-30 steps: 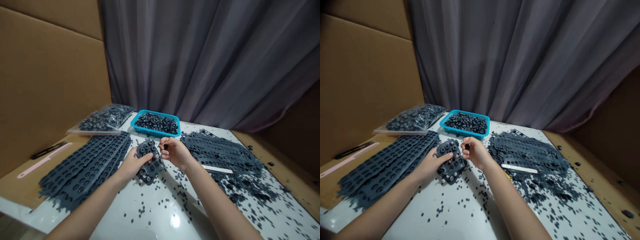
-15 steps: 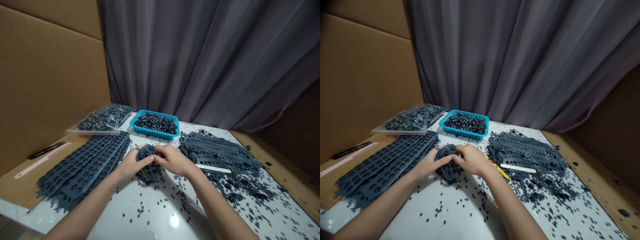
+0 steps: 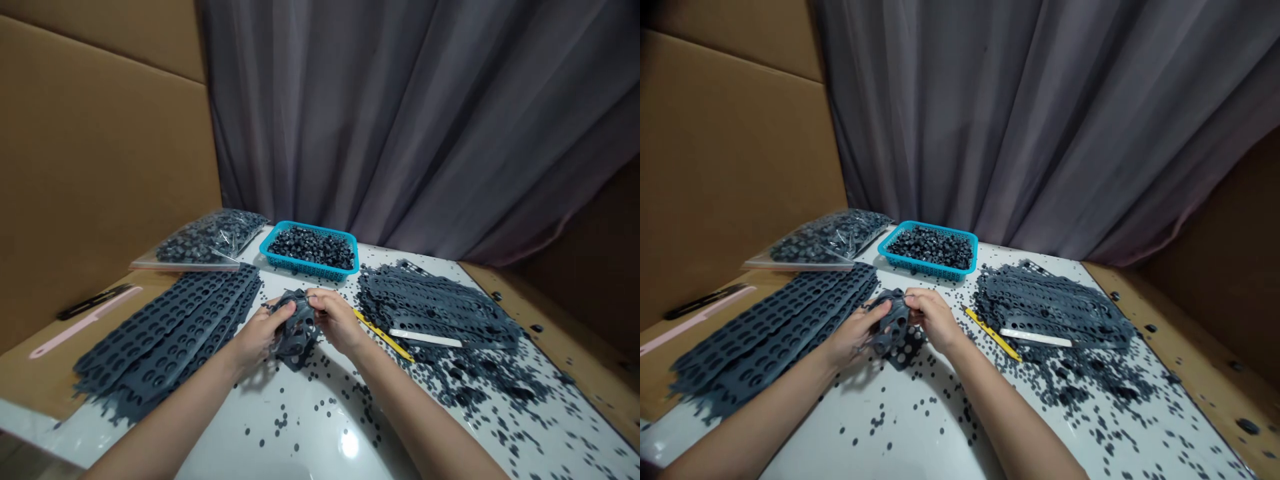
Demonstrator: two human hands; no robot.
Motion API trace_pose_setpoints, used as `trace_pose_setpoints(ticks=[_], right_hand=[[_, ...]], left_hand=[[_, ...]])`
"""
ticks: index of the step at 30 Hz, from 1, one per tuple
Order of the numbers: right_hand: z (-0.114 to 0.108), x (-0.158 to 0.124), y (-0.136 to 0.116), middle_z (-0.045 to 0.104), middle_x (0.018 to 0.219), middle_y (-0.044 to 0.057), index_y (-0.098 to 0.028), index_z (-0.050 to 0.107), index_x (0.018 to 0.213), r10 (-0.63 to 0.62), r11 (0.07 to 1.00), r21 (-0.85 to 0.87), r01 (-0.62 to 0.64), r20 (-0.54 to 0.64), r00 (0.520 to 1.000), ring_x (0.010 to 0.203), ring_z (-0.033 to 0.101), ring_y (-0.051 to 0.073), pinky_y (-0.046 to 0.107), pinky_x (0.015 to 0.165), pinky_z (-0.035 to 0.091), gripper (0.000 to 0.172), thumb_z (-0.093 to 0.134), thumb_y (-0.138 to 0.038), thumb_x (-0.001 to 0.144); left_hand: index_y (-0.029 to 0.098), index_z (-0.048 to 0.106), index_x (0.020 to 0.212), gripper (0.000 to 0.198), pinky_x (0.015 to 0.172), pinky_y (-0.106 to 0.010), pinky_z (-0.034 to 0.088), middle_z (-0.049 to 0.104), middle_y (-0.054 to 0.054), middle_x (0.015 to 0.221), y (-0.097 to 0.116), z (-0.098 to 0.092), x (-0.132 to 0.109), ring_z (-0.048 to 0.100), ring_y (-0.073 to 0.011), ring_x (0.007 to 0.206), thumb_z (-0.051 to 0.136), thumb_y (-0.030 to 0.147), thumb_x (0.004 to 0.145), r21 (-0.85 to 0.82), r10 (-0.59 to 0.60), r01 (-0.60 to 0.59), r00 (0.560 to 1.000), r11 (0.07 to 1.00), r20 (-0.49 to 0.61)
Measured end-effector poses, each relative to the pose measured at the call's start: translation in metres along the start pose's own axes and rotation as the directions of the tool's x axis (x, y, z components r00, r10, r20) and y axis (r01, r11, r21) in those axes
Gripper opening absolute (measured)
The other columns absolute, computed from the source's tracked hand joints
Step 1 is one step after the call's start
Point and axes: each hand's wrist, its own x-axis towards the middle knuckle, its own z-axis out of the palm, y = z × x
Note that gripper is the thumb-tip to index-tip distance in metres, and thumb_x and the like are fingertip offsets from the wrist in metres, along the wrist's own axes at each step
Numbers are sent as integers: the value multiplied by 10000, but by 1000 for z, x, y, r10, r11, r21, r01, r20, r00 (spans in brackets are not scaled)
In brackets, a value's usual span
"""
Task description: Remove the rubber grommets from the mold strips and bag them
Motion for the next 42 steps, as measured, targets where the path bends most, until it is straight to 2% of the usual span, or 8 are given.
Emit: trace_pose_setpoints(ticks=[4, 8, 15, 23, 28, 33, 37, 42], right_hand=[[-7, 3, -9, 153, 509, -77, -210, 216, 560, -110, 982, 145, 118, -58, 992, 436, 111, 91, 233, 435, 171, 328, 421, -338, 783], [-10, -1, -26, 218, 530, -69, -208, 328, 600, -162, 976, -147, 158, -15, 987, 459, 183, 96, 244, 477, 214, 262, 401, -335, 817], [12, -21, -49, 451, 683, -13, -193, 397, 720, -153, 276, -937, 216, 179, 972, 632, 396, 130, 261, 600, 279, 147, 413, -214, 864], [17, -23, -49, 470, 679, -3, -195, 361, 706, -29, 104, -978, 178, 176, 984, 600, 393, 127, 252, 560, 266, 203, 437, -277, 875], [11, -21, -51, 433, 637, -22, -191, 342, 664, 41, 204, -962, 181, 193, 980, 571, 363, 109, 242, 547, 252, 199, 443, -186, 835], [2, -12, -38, 378, 618, -32, -190, 357, 645, -16, 583, -786, 207, 243, 970, 593, 359, 113, 238, 582, 286, 180, 374, -172, 824], [1, -8, -17, 308, 593, -38, -192, 360, 607, -36, 859, -505, 85, 107, 994, 570, 301, 111, 237, 539, 259, 175, 404, -238, 769], [3, -4, -2, 278, 560, -44, -201, 340, 566, -61, 975, -216, 48, -55, 997, 519, 250, 108, 240, 498, 229, 205, 460, -305, 697]], left_hand=[[144, 608, 747, 338, 557, -249, 476, 633, -8, 622, 2, -1, 1, 582, -139, 549, 741, 431, 629, -9, 70, -73, 985, 997, -156], [158, 589, 746, 391, 585, -232, 459, 599, 24, 616, -5, -5, 8, 565, -127, 581, 711, 514, 642, 152, 193, -174, 974, 973, -116], [141, 627, 907, 397, 729, -258, 455, 648, -32, 820, -11, -7, 6, 575, -180, 807, 535, 515, 813, 425, 266, -275, 961, 862, 82], [143, 620, 920, 376, 796, -286, 426, 642, -58, 866, -3, -4, 0, 565, -199, 838, 400, 447, 899, 615, 332, -409, 912, 674, 243], [153, 611, 831, 315, 732, -271, 421, 622, -52, 822, 3, -1, -3, 547, -197, 789, 470, 433, 864, 672, 292, -423, 906, 607, 306], [140, 611, 894, 304, 673, -253, 423, 593, -38, 800, -1, -4, -1, 527, -171, 745, 516, 425, 842, 554, 217, -329, 941, 765, 259], [143, 622, 895, 329, 638, -239, 423, 582, -23, 767, -8, -11, 2, 508, -147, 696, 561, 455, 811, 442, 188, -260, 962, 859, 199], [161, 639, 892, 285, 691, -232, 439, 614, -15, 789, -10, -12, 5, 542, -138, 733, 615, 426, 790, 302, 193, -249, 960, 920, 202]])
